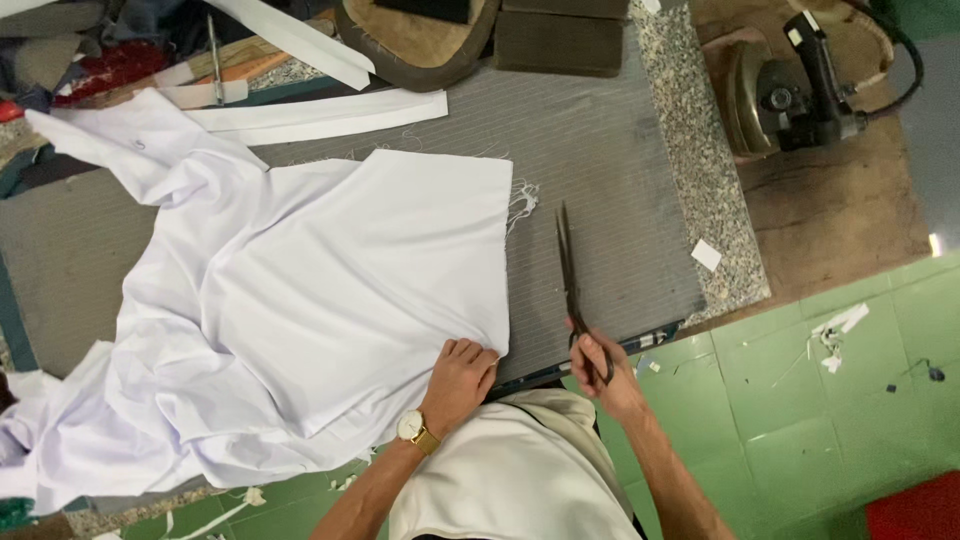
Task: The person irons a white shirt on a work table, then uses shears to cut the fabric into strips. They use a wooden ruler and a blue marker to measure and mark the fabric before making additional cuts. The person repeatedly folds and cuts the fabric throughout the process.
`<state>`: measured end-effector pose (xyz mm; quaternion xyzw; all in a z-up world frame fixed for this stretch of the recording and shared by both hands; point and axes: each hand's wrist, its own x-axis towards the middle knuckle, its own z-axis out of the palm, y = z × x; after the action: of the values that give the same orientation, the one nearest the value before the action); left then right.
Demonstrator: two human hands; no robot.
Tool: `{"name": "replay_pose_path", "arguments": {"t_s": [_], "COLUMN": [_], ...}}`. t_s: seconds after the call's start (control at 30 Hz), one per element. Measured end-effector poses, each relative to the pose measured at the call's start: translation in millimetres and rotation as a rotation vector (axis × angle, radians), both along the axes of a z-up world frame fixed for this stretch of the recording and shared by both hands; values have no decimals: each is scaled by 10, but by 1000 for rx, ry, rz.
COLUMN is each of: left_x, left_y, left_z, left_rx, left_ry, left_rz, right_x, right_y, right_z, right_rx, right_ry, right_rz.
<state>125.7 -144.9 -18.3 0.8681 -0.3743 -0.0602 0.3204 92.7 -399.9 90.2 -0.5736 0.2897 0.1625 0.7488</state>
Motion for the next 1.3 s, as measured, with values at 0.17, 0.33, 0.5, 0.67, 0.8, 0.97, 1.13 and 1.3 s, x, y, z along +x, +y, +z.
{"name": "replay_pose_path", "arguments": {"t_s": [0.17,0.33,0.5,0.67,0.8,0.97,1.13,1.3], "left_x": [113,88,100,121,85,158,126,141], "left_y": [200,320,396,393,414,377,403,456], "left_z": [338,256,352,356,213,676,635,634], "left_rx": [-129,-202,-248,-255,-246,-285,-292,-263], "left_ry": [-7,-58,-94,-132,-145,-97,-117,-129], "left_rz": [-13,-60,-101,-123,-120,-120,-102,-103], "right_x": [-367,-397,-153,-12,266,368,288,316], "right_y": [687,1123,1266,1308,1422,1362,1364,1312], "right_z": [77,-189,-450,-763,3,-224,-334,-199], "right_rx": [66,41,-49,-110,-207,-153,-63,-43], "right_ry": [90,111,63,68,263,210,107,192], "right_rz": [-106,-149,-131,-190,-92,-176,-227,-226]}}
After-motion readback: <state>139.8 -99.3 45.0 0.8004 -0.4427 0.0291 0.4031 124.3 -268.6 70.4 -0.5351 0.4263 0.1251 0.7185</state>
